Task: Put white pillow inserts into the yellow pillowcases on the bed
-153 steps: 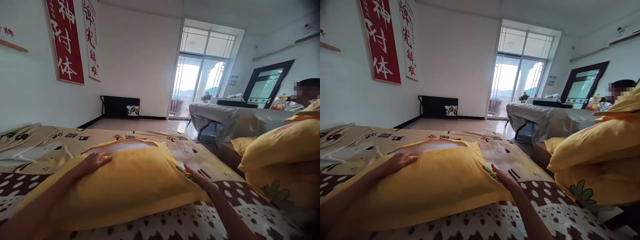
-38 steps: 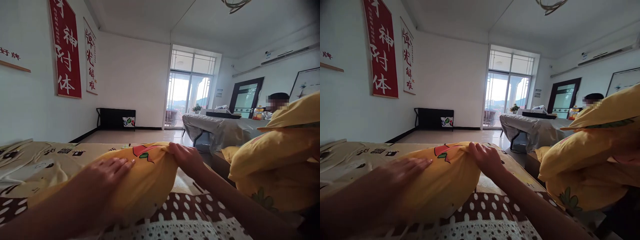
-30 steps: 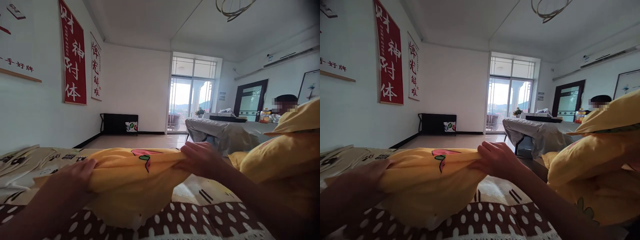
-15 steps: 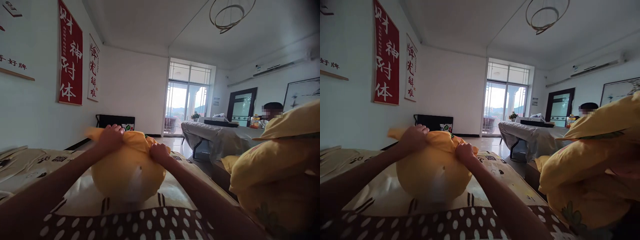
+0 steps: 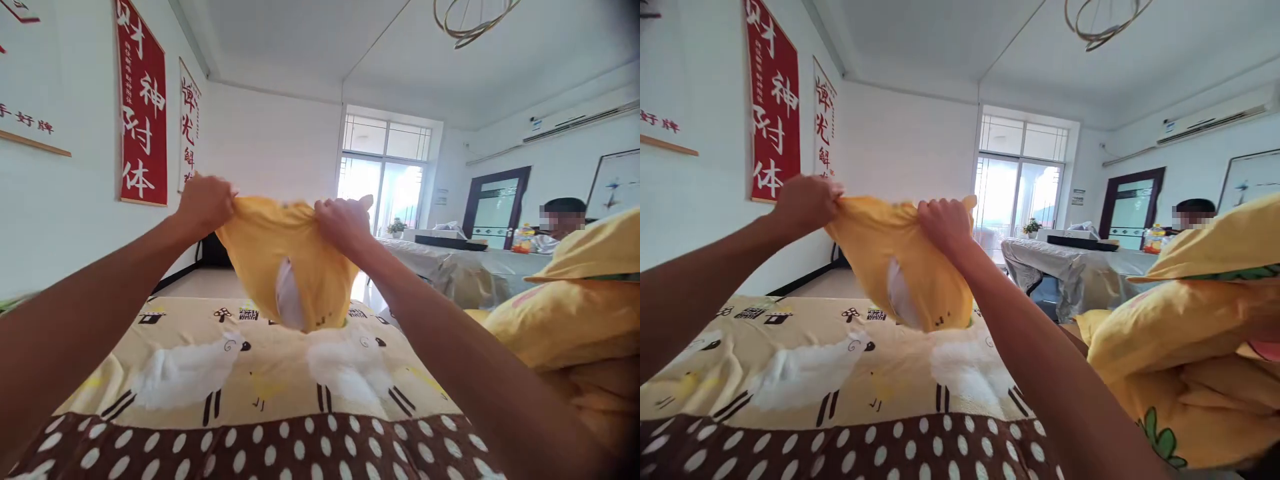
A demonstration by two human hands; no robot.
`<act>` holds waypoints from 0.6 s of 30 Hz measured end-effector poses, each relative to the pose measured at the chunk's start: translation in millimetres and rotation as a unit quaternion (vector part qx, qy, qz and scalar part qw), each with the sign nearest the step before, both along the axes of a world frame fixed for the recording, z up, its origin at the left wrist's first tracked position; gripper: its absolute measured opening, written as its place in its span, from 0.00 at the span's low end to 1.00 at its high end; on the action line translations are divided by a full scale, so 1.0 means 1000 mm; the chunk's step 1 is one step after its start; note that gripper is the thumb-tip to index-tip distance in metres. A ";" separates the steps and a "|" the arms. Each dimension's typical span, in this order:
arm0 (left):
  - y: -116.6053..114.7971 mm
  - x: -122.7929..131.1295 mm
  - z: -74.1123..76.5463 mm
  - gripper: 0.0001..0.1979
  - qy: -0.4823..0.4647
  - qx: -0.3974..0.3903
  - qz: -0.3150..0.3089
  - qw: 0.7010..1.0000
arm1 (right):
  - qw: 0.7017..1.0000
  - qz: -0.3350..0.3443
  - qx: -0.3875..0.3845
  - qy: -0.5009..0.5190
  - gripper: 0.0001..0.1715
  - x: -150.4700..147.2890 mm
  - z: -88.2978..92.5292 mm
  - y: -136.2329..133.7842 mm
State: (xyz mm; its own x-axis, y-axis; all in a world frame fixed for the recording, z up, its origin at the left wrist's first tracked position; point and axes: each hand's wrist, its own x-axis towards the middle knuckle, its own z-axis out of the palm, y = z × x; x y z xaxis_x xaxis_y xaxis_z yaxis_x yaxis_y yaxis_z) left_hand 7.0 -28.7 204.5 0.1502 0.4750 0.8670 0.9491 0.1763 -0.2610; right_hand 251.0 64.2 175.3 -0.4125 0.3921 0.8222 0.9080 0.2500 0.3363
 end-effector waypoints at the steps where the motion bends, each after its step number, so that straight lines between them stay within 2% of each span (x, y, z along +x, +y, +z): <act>1: 0.004 -0.008 -0.004 0.14 -0.015 0.001 0.020 1.000 | 0.999 -0.003 -0.019 -0.036 0.17 0.002 -0.010 0.010; 3: 0.003 -0.021 -0.005 0.14 -0.048 0.031 0.053 0.997 | 0.996 -0.028 -0.058 -0.056 0.16 0.009 -0.024 0.028; 4: 0.001 -0.024 -0.003 0.14 -0.052 0.035 0.046 0.997 | 0.995 -0.039 -0.078 -0.039 0.15 0.012 -0.029 0.035; 6: -0.001 -0.019 -0.002 0.15 -0.030 -0.016 -0.026 0.999 | 0.993 -0.037 -0.114 -0.002 0.12 0.011 -0.036 0.045; 7: 0.001 -0.013 -0.006 0.21 -0.004 -0.068 -0.072 0.995 | 0.992 -0.025 -0.120 0.006 0.12 0.006 -0.039 0.048; 9: 0.011 0.001 -0.022 0.35 0.046 -0.179 -0.124 0.975 | 0.996 0.005 -0.093 0.006 0.12 -0.006 -0.041 0.046; 10: 0.019 0.007 -0.034 0.40 0.064 -0.223 -0.121 0.965 | 0.997 0.014 -0.069 0.008 0.12 -0.011 -0.041 0.044; 11: 0.027 0.009 -0.046 0.41 0.073 -0.250 -0.103 0.960 | 0.999 0.017 -0.044 0.015 0.13 -0.015 -0.040 0.040; 12: 0.035 0.008 -0.059 0.38 0.072 -0.261 -0.080 0.959 | 0.999 0.013 -0.025 0.026 0.13 -0.016 -0.040 0.037; 15: 0.053 -0.007 -0.090 0.19 0.038 -0.232 -0.033 0.971 | 1.000 -0.009 -0.007 0.018 0.15 -0.005 -0.043 0.028; 18: 0.059 -0.021 -0.104 0.14 0.018 -0.180 -0.032 0.983 | 0.997 -0.026 -0.065 -0.013 0.13 0.008 -0.060 0.025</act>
State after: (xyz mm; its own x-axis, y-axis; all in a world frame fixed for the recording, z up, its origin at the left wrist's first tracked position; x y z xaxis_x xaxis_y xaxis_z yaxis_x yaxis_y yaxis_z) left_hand -13.9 30.3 100.8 0.2176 0.7391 0.6375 0.9440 0.0066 -0.3299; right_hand 259.3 89.4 114.8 -0.4085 0.5163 0.7527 0.9126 0.2448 0.3274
